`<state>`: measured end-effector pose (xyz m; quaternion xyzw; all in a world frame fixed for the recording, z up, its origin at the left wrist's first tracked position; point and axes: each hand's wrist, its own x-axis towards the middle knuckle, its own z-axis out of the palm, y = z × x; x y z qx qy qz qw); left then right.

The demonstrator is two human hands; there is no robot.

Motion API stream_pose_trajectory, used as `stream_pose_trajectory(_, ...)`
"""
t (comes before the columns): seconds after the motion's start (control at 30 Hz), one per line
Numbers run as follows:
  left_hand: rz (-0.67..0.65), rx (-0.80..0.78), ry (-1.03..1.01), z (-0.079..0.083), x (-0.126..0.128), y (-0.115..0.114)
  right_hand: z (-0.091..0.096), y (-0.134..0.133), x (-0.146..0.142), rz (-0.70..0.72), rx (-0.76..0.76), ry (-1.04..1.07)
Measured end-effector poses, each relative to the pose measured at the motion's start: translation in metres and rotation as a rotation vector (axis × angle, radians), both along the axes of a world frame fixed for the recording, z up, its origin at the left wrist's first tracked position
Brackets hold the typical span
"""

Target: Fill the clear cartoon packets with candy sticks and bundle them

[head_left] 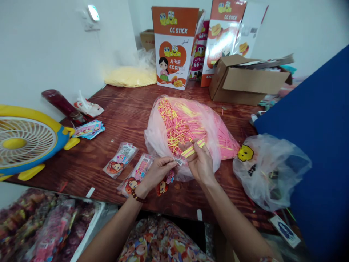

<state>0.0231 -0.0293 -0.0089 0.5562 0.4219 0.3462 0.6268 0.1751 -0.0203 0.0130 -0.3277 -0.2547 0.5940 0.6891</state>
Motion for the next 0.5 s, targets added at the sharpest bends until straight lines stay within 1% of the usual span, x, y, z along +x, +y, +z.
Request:
stream_pose_trajectory(0.17,0.022,-0.017,-0.032,-0.005,0.003,0.004,-0.004,-0.002,0.004,-0.035,-0.019,-0.052)
stream_pose_trajectory(0.27,0.035,0.046,-0.006,-0.007,0.005,0.008,-0.006,-0.002,0.009,-0.033,-0.016,-0.152)
stream_pose_trajectory(0.37,0.016,0.081,0.037,-0.005,0.005,0.013,-0.008,0.0,0.015,-0.043,-0.005,-0.305)
stream_pose_trajectory(0.43,0.003,0.128,0.072,-0.003,0.006,0.016,-0.006,0.002,0.019,-0.009,0.023,-0.396)
stream_pose_trajectory(0.5,-0.001,0.198,0.113,0.002,0.006,0.019,0.0,0.004,0.022,0.037,0.067,-0.461)
